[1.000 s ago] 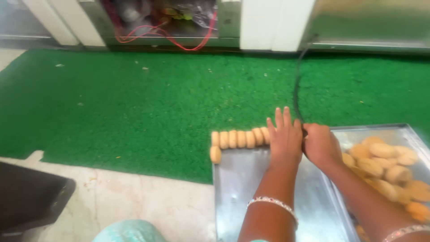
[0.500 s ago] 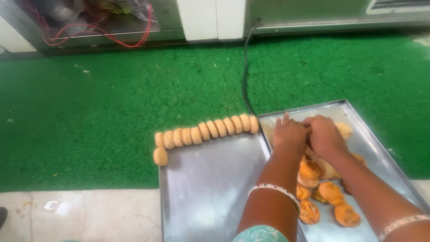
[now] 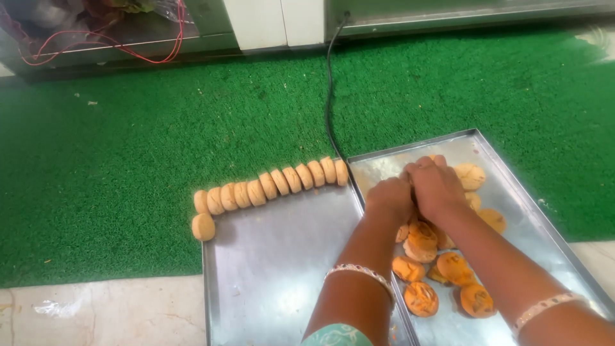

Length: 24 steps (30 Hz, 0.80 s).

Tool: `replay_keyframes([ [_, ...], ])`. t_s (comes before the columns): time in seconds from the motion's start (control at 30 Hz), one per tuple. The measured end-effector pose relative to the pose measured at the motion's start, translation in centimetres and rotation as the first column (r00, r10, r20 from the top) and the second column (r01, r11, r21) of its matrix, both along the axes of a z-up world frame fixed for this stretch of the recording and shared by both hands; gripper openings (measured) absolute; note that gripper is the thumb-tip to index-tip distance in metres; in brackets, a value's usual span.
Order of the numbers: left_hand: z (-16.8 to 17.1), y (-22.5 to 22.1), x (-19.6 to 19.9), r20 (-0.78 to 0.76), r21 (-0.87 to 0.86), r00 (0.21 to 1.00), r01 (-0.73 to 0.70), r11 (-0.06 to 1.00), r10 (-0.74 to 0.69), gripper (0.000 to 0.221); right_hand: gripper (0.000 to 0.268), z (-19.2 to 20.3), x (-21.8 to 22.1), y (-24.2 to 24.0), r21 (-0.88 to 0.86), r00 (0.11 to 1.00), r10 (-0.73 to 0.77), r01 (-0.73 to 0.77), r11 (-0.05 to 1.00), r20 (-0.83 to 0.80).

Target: The person sits on the floor in front of stainless steel ovens and arranges round dough pieces on metal trays, picking pieces one at a time from a pile and lining them up in neat rows along the tray edges. They occasionally reposition pieces and press or shape a dough piece between their hands before adding it to the row.

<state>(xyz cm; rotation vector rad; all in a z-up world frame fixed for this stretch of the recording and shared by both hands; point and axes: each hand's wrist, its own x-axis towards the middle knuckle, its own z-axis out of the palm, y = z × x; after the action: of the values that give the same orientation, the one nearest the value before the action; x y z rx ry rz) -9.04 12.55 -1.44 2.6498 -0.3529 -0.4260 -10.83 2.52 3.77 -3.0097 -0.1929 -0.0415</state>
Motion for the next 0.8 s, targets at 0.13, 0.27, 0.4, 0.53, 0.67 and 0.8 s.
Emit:
replay_keyframes([
  [0.13, -0.8, -0.2, -0.5, 0.035, -0.106, 0.993, -0.109, 0.988, 0.113, 0.058, 0.028, -3.4, 1.5, -0.9, -0.099, 0.992, 0.065, -0.054, 0.994, 0.111],
  [0.27, -1.1, 0.3, -0.4, -0.021, -0.175, 0.981, -0.195, 0.965, 0.194, 0.047, 0.032, -3.0, 1.3, -0.3, -0.17, 0.999, 0.044, -0.042, 0.984, 0.008],
  [0.4, -1.4, 0.9, 0.0, -0.083, -0.254, 0.963, -0.27, 0.929, 0.257, 0.047, 0.04, -4.0, 1.8, -0.7, -0.035, 0.999, 0.013, -0.011, 0.999, 0.042],
  [0.53, 0.6, 1.4, -1.1, -0.097, -0.291, 0.961, -0.277, 0.916, 0.26, 0.042, 0.035, -2.2, 1.5, 0.0, -0.057, 0.998, -0.005, 0.008, 0.998, 0.061],
  [0.67, 0.8, 1.2, -1.1, -0.055, -0.258, 0.969, -0.245, 0.934, 0.239, 0.038, 0.022, -0.4, 1.1, 0.6, -0.123, 0.999, -0.035, 0.04, 0.992, 0.041],
  [0.8, 3.8, 2.6, -2.5, -0.119, -0.421, 0.946, -0.323, 0.848, 0.301, 0.038, 0.023, 1.6, 0.2, 1.4, 0.104, 0.98, -0.184, 0.191, 0.976, -0.073],
])
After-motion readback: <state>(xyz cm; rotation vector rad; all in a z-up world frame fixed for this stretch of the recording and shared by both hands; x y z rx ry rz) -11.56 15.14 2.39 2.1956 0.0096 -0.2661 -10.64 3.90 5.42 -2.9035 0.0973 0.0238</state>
